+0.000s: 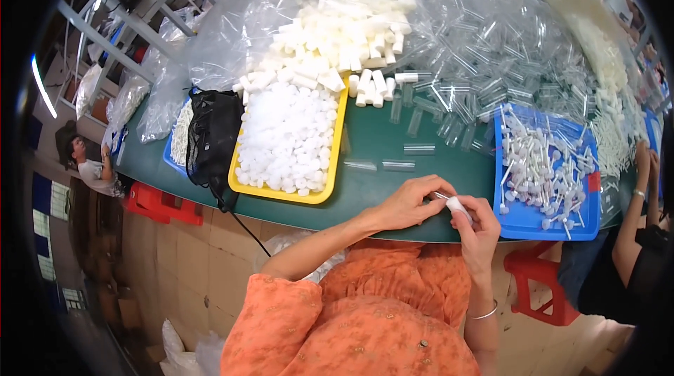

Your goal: Assembling small toy components by inserting plastic stems into foam cylinders at a factory workbench.

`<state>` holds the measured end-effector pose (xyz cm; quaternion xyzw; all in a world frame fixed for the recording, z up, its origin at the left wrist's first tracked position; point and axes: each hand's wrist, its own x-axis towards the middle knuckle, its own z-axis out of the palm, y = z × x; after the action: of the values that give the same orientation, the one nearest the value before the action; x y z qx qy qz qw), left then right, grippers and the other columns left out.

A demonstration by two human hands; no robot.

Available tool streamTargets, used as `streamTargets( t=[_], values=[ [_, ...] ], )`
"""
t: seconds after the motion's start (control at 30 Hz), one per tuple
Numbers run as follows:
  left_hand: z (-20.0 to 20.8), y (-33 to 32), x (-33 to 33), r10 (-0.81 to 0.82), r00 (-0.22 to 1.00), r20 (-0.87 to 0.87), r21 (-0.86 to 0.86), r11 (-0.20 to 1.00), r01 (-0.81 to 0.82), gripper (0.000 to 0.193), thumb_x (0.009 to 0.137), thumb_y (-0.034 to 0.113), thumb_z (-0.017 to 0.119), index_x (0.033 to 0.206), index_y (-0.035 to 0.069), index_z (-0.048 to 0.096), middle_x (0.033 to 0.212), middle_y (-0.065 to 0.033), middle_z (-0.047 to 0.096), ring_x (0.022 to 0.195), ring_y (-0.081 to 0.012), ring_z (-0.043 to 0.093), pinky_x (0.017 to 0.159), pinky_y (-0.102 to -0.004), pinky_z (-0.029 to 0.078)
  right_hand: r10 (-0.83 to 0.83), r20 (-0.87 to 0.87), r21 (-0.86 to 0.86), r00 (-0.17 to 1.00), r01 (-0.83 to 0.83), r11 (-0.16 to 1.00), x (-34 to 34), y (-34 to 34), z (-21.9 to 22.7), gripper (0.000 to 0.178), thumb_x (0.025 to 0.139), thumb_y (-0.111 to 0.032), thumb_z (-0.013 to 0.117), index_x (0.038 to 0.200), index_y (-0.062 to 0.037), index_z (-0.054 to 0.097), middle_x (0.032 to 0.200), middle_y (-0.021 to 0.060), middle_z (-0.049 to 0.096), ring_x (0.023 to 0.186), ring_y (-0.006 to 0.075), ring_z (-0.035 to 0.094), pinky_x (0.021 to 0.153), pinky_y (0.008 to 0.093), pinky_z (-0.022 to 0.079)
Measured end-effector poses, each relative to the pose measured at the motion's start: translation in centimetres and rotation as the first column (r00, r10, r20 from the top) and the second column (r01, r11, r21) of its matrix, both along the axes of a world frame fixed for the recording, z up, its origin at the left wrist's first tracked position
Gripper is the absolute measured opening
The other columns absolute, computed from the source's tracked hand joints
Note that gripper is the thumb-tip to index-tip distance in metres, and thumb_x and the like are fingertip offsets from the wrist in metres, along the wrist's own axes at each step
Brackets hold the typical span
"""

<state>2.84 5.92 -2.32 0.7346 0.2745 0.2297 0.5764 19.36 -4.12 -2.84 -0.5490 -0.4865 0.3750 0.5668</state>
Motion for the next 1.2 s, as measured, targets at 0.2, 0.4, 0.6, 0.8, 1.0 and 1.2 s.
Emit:
streamTargets(
  t=[0.2, 0.4, 0.6, 0.8, 1.0, 1.2],
  values=[
    [-0.4, 4.5, -1.3, 0.048, 0.994, 0.097, -0.157, 0.987, -0.033, 0.019, 0.092, 0.009, 0.061, 0.109, 0.001, 0.061, 0.100, -0.0042, 0.064, 0.081, -0.0075, 0.058, 0.069, -0.0228, 0.050, -0.054, -0.027, -0.011, 0.998, 0.054, 0.998, -0.8, -1.5, 0.2, 0.021, 0.090, 0.006, 0.059, 0.110, 0.0025, 0.062, 0.099, 0.0031, 0.055, 0.079, 0.0082, 0.057, 0.068, 0.0199, 0.049],
    [2.4, 0.1, -0.6, -0.178, 0.945, 0.274, -0.469, 0.834, 0.293, 0.024, 0.094, 0.010, 0.060, 0.115, 0.002, 0.051, 0.102, -0.0083, 0.065, 0.087, -0.0107, 0.060, 0.075, -0.0242, 0.049, -0.131, -0.052, 0.098, 0.990, 0.135, 0.986, -0.4, -1.8, 1.5, 0.020, 0.091, 0.005, 0.058, 0.111, 0.0028, 0.061, 0.101, 0.0039, 0.055, 0.081, 0.0091, 0.056, 0.069, 0.0203, 0.048],
    [1.0, -1.3, -1.7, -0.235, 0.952, 0.194, -0.406, 0.864, 0.296, 0.037, 0.097, 0.012, 0.057, 0.131, 0.000, 0.049, 0.108, -0.0073, 0.063, 0.093, -0.0096, 0.058, 0.078, -0.0245, 0.048, 0.013, 0.128, 0.045, 0.992, -0.019, 0.999, -0.1, -2.3, 1.1, 0.020, 0.086, 0.007, 0.061, 0.105, 0.0030, 0.065, 0.097, 0.0034, 0.057, 0.080, 0.0095, 0.054, 0.066, 0.0220, 0.043],
    [0.5, -2.5, -2.1, -0.172, 0.960, 0.220, -0.440, 0.861, 0.255, 0.023, 0.094, 0.011, 0.062, 0.112, 0.000, 0.054, 0.106, -0.0069, 0.063, 0.099, -0.0116, 0.059, 0.089, -0.0276, 0.048, 0.079, 0.426, -0.018, 0.901, -0.079, 0.997, -0.6, -2.9, 4.7, 0.024, 0.078, 0.004, 0.071, 0.101, -0.0025, 0.069, 0.088, 0.0104, 0.062, 0.071, 0.0199, 0.060, 0.058, 0.0301, 0.046],
    [-1.0, -3.9, -2.0, -0.139, 0.954, 0.264, -0.264, 0.941, 0.210, 0.023, 0.089, 0.015, 0.066, 0.103, -0.001, 0.056, 0.093, -0.0099, 0.066, 0.084, -0.0139, 0.061, 0.071, -0.0280, 0.050, 0.198, 0.671, -0.042, 0.715, -0.230, 0.972, -0.7, -2.9, 5.8, 0.032, 0.073, 0.005, 0.072, 0.103, 0.0002, 0.063, 0.087, 0.0117, 0.061, 0.075, 0.0235, 0.061, 0.065, 0.0305, 0.047],
    [0.8, -2.8, -3.2, -0.229, 0.962, 0.152, -0.311, 0.912, 0.266, 0.019, 0.094, 0.019, 0.060, 0.098, 0.001, 0.060, 0.083, -0.0062, 0.063, 0.076, -0.0122, 0.057, 0.064, -0.0283, 0.045, 0.150, 0.364, -0.258, 0.919, -0.056, 0.964, 3.0, -4.4, 4.7, 0.033, 0.070, 0.000, 0.077, 0.100, 0.0029, 0.063, 0.080, 0.0122, 0.062, 0.067, 0.0221, 0.061, 0.061, 0.0285, 0.048]
  ],
)
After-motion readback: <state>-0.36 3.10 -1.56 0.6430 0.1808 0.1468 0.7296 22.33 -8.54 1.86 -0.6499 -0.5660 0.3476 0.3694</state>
